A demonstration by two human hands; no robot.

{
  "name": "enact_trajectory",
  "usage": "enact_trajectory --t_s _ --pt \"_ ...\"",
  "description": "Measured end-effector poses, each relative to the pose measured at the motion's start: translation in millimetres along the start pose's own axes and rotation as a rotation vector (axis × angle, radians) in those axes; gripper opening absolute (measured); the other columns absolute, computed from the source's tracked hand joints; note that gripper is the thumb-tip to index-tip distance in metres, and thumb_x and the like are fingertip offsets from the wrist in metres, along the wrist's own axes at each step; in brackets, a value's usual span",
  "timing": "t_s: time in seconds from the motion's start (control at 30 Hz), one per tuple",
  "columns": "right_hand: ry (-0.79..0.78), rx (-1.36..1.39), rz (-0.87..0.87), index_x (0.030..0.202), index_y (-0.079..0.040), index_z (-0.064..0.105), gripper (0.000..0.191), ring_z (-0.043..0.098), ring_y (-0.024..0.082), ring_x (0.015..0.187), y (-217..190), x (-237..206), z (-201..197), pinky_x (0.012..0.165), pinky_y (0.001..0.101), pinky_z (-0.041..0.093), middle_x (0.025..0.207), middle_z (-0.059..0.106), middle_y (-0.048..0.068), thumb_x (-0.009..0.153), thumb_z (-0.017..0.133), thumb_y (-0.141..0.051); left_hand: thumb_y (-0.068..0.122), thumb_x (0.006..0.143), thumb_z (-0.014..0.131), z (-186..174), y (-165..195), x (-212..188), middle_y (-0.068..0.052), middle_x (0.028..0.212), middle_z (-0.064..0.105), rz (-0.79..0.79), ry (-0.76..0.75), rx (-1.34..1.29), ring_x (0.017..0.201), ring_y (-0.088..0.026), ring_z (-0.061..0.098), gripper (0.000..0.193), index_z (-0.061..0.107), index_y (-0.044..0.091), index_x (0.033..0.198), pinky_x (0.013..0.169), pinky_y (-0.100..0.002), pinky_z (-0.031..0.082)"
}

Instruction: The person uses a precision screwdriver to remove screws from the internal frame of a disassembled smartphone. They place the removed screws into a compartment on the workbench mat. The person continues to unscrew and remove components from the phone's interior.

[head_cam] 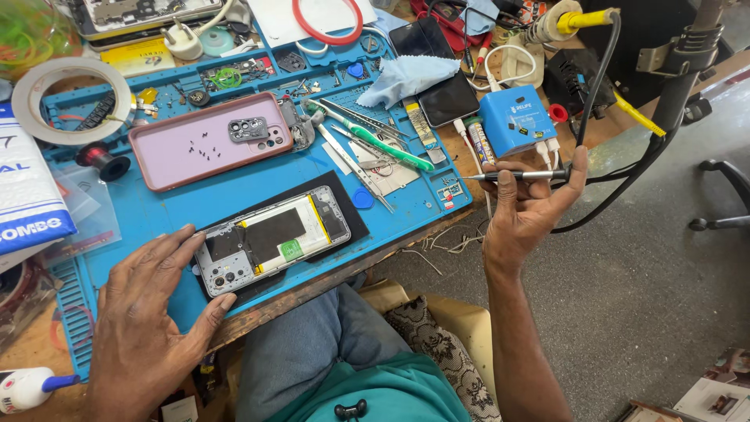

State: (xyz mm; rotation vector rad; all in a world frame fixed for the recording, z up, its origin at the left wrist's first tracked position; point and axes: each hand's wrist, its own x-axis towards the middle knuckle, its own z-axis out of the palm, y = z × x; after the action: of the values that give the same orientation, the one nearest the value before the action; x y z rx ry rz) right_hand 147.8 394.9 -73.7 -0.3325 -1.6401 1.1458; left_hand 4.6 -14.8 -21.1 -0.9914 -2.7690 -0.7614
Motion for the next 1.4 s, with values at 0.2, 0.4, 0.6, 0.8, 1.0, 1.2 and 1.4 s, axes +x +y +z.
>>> enact_trajectory --t_s 0.2,0.4,0.6,0.8,1.0,1.2,1.4 --pt "-0.030 -0.046 -0.038 0.165 -0.018 0.003 0.078 0.077 0.024 0.109 1.2 -3.4 -2.3 0.094 0.0339 0.071 0.118 0.073 0.019 0.118 0.063 0.002 0.043 0.073 0.078 0.0 -2.2 -1.1 -0.008 0.151 0.055 -0.006 -0.013 0.000 0.142 -0.031 0.045 0.079 0.058 0.012 0.143 0.114 -0.051 0.035" --pt "-0.023 -0.056 -0.053 0.165 -0.018 0.003 0.077 0.078 0.024 0.109 -2.0 -4.2 -2.3 0.096 0.0324 0.070 0.118 0.075 0.019 0.120 0.063 0.001 0.043 0.074 0.078 -0.5 -1.8 1.1 -0.007 0.151 0.055 -0.019 -0.029 -0.008 0.142 -0.032 0.043 0.078 0.058 0.013 0.143 0.113 -0.052 0.034" --pt "0.022 0.096 -0.053 0.165 -0.016 0.002 0.082 0.077 0.023 0.110 -5.8 3.4 -1.4 0.097 0.0326 0.069 0.120 0.074 0.020 0.119 0.068 0.003 0.041 0.075 0.078 -2.8 -0.2 0.7 -0.007 0.151 0.055 -0.018 -0.030 -0.023 0.142 -0.032 0.043 0.078 0.057 0.012 0.144 0.112 -0.052 0.035" --pt "0.021 0.238 0.024 0.166 -0.017 0.001 0.089 0.078 0.024 0.102 -21.3 1.2 12.9 0.088 0.0352 0.070 0.112 0.074 0.018 0.113 0.071 0.000 0.038 0.071 0.082 -6.0 5.0 5.1 -0.010 0.150 0.055 0.028 0.014 -0.044 0.140 -0.034 0.045 0.079 0.059 0.010 0.142 0.111 -0.052 0.036" --pt "-0.096 0.425 0.224 0.169 -0.018 0.000 0.094 0.075 0.025 0.093 -62.1 -30.4 69.3 0.082 0.0334 0.066 0.105 0.072 0.015 0.114 0.075 -0.002 0.011 0.080 0.085 -13.6 8.1 8.2 -0.011 0.114 0.067 0.095 0.219 -0.273 0.115 -0.032 0.059 0.029 0.077 0.013 0.108 0.099 -0.047 0.046" --pt "-0.381 0.531 0.308 0.170 -0.019 -0.001 0.090 0.076 0.024 0.100 -90.5 -54.0 144.8 0.088 0.0346 0.068 0.107 0.071 0.015 0.116 0.070 -0.002 0.011 0.086 0.081 -14.5 3.4 40.5 -0.005 0.101 0.074 0.231 0.192 -0.315 0.103 -0.027 0.063 0.019 0.076 0.011 0.104 0.092 -0.043 0.049" --pt "-0.503 0.551 0.321 0.170 -0.018 0.004 0.085 0.076 0.024 0.099 -109.5 -50.1 181.9 0.087 0.0348 0.067 0.109 0.072 0.014 0.118 0.068 0.003 0.017 0.085 0.082 -13.2 1.4 51.3 -0.004 0.101 0.075 0.311 0.199 -0.372 0.101 -0.027 0.064 0.022 0.077 0.010 0.105 0.092 -0.043 0.050"
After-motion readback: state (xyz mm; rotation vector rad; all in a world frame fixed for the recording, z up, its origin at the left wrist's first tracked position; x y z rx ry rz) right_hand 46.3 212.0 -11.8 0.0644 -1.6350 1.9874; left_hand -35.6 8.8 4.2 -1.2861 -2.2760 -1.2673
